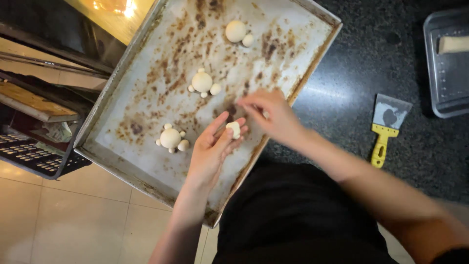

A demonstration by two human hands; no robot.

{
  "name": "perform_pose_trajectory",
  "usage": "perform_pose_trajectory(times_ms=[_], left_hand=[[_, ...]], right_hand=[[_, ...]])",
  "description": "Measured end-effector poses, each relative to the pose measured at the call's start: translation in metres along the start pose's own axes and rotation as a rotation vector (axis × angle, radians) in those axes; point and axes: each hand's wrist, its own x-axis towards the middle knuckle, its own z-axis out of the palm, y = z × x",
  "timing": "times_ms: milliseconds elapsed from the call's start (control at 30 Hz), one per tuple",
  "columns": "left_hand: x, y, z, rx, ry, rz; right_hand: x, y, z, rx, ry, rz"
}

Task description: The person is shaping small pieces of dough into bear-like figures on a baking tray.

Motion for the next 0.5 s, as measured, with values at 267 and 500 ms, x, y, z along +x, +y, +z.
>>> perform_pose_trajectory(times_ms=[267, 500], left_hand=[[0.001, -0.015, 0.029, 0.075, -0.293, -0.066], [-0.018, -0.004, 0.061, -0.041, -0.412, -0.144]], right_hand=[[-0.088, -0.052, -0.042, -0.054, 0.196, -0.078], [-0.114, -0.057, -0.051, 0.071, 0.192, 0.049]])
